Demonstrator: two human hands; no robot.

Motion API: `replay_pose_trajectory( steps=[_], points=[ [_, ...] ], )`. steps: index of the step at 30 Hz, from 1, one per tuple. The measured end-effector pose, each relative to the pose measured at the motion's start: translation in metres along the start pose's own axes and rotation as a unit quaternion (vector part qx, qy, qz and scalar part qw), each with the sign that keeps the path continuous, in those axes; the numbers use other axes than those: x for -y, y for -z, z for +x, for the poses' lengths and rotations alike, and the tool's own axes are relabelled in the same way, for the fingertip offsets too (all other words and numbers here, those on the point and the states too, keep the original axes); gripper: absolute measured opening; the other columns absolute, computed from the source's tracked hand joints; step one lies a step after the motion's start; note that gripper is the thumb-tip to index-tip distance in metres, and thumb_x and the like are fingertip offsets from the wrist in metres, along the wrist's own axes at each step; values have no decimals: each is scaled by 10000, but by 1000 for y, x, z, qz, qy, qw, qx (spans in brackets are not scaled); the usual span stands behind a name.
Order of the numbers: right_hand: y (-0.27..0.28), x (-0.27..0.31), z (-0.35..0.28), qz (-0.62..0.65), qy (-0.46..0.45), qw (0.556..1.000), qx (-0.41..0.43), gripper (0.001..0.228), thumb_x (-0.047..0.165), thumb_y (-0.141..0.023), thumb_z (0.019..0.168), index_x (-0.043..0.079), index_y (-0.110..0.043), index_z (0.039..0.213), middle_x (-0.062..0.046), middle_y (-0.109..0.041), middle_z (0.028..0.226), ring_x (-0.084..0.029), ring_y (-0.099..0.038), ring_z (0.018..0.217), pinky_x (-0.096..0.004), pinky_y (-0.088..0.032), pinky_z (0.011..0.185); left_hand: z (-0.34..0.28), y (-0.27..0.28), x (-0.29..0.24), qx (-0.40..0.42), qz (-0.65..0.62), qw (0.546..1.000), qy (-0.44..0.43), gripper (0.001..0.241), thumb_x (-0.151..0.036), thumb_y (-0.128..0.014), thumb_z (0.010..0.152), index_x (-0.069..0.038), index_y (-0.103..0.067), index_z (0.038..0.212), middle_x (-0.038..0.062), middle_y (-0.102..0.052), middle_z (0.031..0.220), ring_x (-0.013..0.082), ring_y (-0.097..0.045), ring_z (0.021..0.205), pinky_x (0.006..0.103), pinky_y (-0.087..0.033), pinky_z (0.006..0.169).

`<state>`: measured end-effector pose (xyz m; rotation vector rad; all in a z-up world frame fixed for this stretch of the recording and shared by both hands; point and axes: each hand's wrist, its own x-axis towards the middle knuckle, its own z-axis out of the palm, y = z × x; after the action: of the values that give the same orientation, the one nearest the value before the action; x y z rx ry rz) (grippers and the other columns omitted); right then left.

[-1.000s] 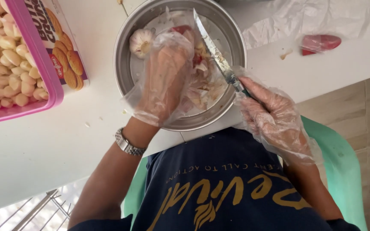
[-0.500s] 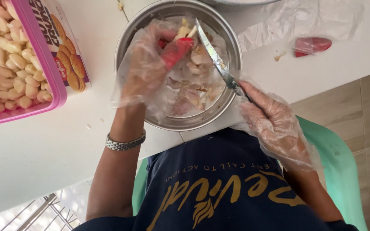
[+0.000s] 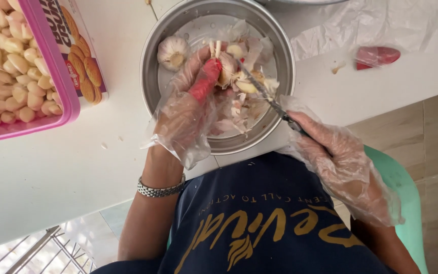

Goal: A person wearing plastic gloves uses a knife to trim and peel garlic cloves, placing the peeled cloves into a container.

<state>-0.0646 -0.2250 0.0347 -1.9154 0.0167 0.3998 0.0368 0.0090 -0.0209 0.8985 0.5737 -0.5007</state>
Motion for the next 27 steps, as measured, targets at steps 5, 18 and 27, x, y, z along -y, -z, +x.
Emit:
replay_pose_trajectory(
  steps=[5,18,27],
  points=[
    [-1,0,-12,-38,-53,998,-20,476,-27,-525,970,49,-514,1439,-138,-535,1512,-224,-502,1429,-353,-367,1236,9,19,21,228,-95,961,-120,321,-90,-513,1118,4,-528,1424,65,-591,1006,173,-594,997,326,-553,1027],
    [12,-22,-23,-135,165,976,42,529,30,-580,1066,285,-436,1507,-3,-637,1455,26,-443,379,-87,-491,321,0,1,2,35,-14,998,-55,408,-157,-756,894,-73,-642,1277,75,-679,1124,187,-684,998,355,-653,861],
    [-5,4,1,-116,54,990,51,560,-18,-500,1036,97,-328,1556,-246,-401,1604,-379,-458,1463,-428,-462,1181,2,18,18,80,-31,986,-144,348,-118,-700,1000,-139,-576,1325,45,-648,1053,180,-682,966,405,-640,987]
  ],
)
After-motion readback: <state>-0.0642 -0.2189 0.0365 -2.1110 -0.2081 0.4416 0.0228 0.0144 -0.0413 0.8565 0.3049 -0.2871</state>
